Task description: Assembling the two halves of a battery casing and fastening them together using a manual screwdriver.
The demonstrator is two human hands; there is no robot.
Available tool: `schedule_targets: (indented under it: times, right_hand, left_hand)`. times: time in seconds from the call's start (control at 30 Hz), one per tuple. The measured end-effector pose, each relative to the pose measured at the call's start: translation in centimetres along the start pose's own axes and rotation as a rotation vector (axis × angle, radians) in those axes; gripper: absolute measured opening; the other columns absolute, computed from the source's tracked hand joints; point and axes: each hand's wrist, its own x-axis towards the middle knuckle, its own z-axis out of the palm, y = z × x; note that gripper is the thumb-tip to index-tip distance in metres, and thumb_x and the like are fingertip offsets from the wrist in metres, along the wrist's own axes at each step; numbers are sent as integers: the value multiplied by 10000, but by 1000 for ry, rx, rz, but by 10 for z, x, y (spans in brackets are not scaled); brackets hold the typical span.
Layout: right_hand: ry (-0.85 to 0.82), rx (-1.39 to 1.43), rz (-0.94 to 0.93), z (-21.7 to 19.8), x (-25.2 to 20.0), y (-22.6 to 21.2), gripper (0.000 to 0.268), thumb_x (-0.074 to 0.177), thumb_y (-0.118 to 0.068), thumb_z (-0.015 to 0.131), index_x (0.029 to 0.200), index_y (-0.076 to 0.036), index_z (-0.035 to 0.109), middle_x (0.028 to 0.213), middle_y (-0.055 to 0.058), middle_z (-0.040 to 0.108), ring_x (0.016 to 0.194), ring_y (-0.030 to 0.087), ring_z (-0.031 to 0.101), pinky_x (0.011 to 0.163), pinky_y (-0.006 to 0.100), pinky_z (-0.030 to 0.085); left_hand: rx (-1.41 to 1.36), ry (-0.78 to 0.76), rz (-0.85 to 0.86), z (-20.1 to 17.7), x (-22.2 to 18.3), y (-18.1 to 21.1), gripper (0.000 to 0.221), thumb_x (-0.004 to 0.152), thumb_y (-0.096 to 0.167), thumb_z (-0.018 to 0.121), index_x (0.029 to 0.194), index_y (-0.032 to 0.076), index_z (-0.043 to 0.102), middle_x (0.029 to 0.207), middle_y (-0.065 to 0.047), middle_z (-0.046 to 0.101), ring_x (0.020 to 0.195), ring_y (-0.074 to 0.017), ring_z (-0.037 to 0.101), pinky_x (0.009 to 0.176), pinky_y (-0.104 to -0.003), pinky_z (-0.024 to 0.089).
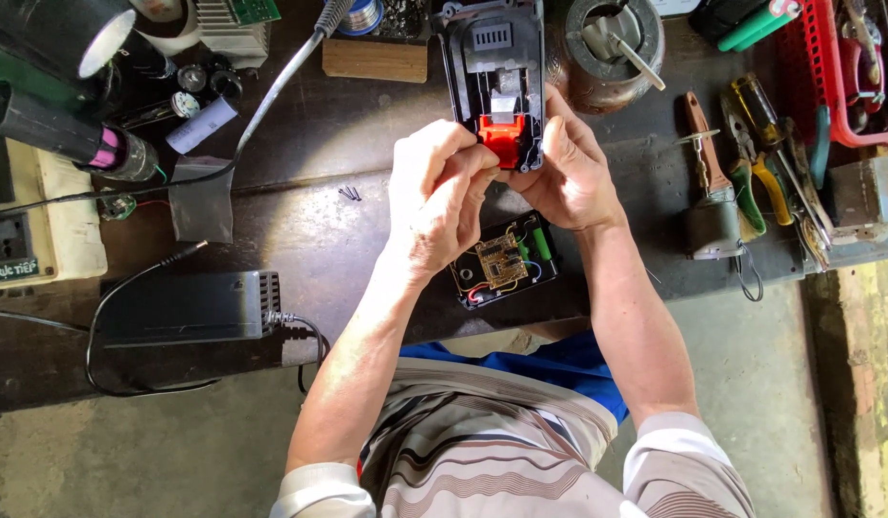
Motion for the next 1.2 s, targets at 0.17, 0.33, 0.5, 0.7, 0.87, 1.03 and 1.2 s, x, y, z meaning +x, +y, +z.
schedule_targets:
  times: [0.17,0.33,0.5,0.7,0.87,1.03,1.2]
  right_hand:
    - [-25,-1,-6,7,-1,-6,621,1067,-358,603,1577,-73,390,1433,201,592,1232,332,654,1054,437,602]
    - [-97,57,-28,18,-1,-9,637,1081,-356,603,1570,-17,375,1319,181,655,1108,286,712,993,470,633]
    - [-110,-48,28,13,1,-8,543,1093,-345,600,1538,-89,423,1467,224,568,1347,403,602,1146,644,541]
    - [-83,-450,-192,25,9,-8,271,1126,-203,546,1333,-27,553,1304,269,629,992,446,752,848,502,719]
    - [85,-717,-226,48,9,-14,364,1027,-86,628,1315,118,538,1067,267,695,797,328,745,724,388,682]
    - [211,-769,-237,42,10,-6,338,972,-75,738,1278,31,643,1075,142,742,650,155,680,580,238,618]
    - [275,-875,-229,40,7,-10,260,944,-204,731,1067,12,655,972,109,699,634,111,614,509,214,544]
  left_hand:
    - [32,35,-21,6,-9,-2,112,1051,77,579,1043,-13,645,1049,-129,563,870,-284,593,797,-412,474]
    - [-8,89,-126,4,-10,3,312,1009,289,646,1170,29,584,1167,-192,551,1164,-310,512,1036,-458,454]
    - [-551,39,-744,4,-20,-16,453,964,415,665,1245,61,635,1054,-60,619,816,-101,556,713,-247,516]
    - [-539,191,-755,10,-22,-18,394,958,287,722,1266,55,644,1189,-92,692,1039,-159,657,890,-277,552]
    - [-601,224,-821,10,-17,-14,305,933,251,734,1166,87,627,1021,-62,723,894,-146,698,757,-294,641]
    - [-656,173,-740,16,-27,-20,347,981,177,718,1286,71,590,1169,-101,692,1070,-201,699,961,-341,636]
    - [-621,-14,-754,14,-26,-18,395,993,282,678,1272,56,515,1116,-119,673,894,-186,725,739,-300,685]
